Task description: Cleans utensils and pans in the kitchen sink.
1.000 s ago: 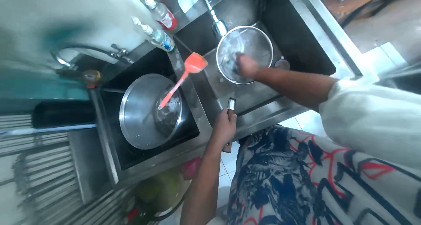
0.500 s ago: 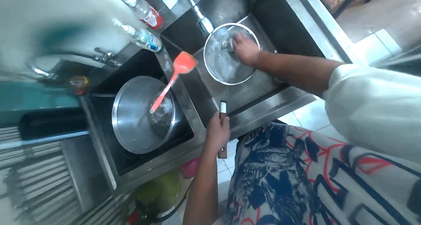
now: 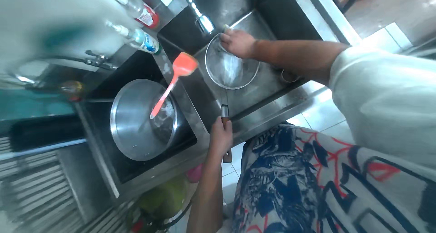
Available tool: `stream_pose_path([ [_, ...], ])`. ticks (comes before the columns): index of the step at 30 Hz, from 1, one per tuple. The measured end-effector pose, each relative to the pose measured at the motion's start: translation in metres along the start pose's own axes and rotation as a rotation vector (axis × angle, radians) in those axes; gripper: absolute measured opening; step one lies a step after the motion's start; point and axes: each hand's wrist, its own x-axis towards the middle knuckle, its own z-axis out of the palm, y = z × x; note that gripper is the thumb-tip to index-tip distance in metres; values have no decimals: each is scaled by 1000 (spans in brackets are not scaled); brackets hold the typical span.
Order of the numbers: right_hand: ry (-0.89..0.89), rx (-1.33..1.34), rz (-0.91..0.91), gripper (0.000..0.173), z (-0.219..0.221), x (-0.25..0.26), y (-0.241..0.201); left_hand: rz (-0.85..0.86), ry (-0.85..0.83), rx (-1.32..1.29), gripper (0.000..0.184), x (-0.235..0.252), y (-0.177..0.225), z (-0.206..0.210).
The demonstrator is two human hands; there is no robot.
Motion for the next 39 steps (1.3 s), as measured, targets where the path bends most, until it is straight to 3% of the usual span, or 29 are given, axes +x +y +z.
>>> stream_pose_path([
  [2, -133, -59, 38, 29, 8, -5, 7, 47, 29, -94, 22, -2, -2, 5],
  [6, -384, 226, 502, 40, 16, -38, -19, 26, 41, -262, 19, -2, 3, 12],
  [8, -399, 490, 683, 42, 40, -54, -40, 7, 27, -305, 19, 2, 4, 17],
  [10, -296, 743, 746, 41, 67, -55, -63, -4, 13, -315, 23, 11, 7, 18],
  [12, -193, 903, 743, 34, 81, -49, -77, -38, -7, -291, 27, 16, 5, 18],
  [14, -149, 920, 746, 32, 64, -40, -75, -59, -24, -264, 25, 16, 0, 16],
  [18, -78, 488, 684, 52, 9, -27, -26, -47, -62, -306, 27, 4, 3, 15],
  [21, -224, 314, 653, 54, 9, -34, -18, -13, -56, -396, 27, -5, 12, 16],
  [24, -359, 562, 722, 43, 38, -51, -49, -28, -51, -412, 26, 0, 13, 20],
  [28, -202, 991, 725, 24, 76, -47, -78, -70, -45, -348, 27, 16, 1, 20],
  [31, -128, 954, 635, 27, 41, -33, -82, -108, -39, -385, 26, 20, -3, 20],
  [35, -69, 793, 413, 27, -41, -3, -108, -121, -85, -464, 26, 28, -3, 23],
  [39, -90, 760, 204, 27, -58, 66, -150, -75, -155, -422, 34, 30, -7, 25],
])
